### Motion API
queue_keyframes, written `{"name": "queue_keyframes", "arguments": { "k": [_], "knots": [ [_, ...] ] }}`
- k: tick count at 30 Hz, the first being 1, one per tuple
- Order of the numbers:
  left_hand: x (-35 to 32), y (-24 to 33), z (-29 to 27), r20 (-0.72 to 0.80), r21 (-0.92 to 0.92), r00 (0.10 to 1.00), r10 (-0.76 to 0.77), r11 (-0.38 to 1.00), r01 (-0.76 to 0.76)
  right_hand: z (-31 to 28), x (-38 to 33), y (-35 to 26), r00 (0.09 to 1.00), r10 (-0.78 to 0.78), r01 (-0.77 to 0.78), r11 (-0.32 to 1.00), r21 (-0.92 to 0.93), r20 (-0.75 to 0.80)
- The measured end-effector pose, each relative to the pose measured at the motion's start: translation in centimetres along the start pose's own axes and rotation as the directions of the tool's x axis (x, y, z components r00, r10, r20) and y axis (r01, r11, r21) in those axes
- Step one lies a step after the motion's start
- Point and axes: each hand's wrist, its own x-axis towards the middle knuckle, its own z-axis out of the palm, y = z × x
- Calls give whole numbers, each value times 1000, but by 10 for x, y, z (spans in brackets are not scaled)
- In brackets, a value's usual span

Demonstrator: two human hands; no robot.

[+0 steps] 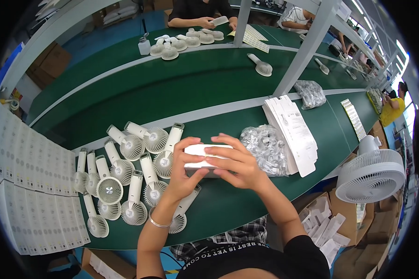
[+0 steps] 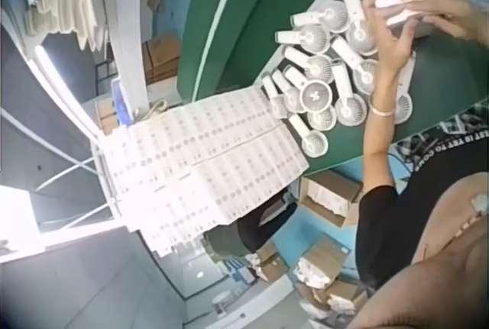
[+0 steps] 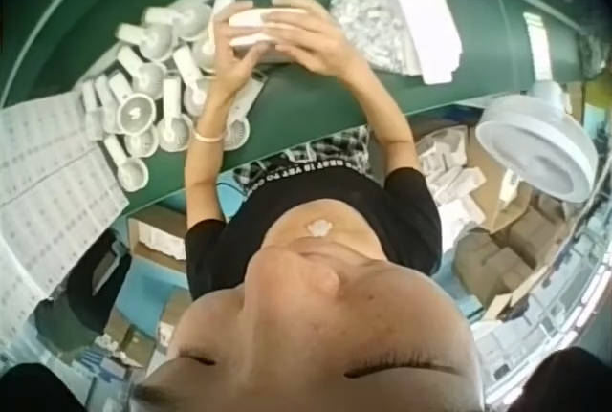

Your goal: Packaging small portable fans into boxes.

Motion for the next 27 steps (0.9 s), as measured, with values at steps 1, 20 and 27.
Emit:
{"name": "queue_keyframes", "arguments": {
  "k": [1, 20, 27],
  "knots": [
    [0, 0, 3, -4, 23, 1000, 22, 999, -22, 7, -6, 0, 1000, -4, 4, 1000, 4, -5],
    [-2, 2, 10, -37, 57, 999, 6, 998, -4, 34, -19, -8, 947, -30, -22, 987, -158, -319],
    [10, 2, 11, -18, 80, 998, 54, 995, -52, 26, -8, -1, 911, 172, -148, 985, 92, -375]
  ]
}}
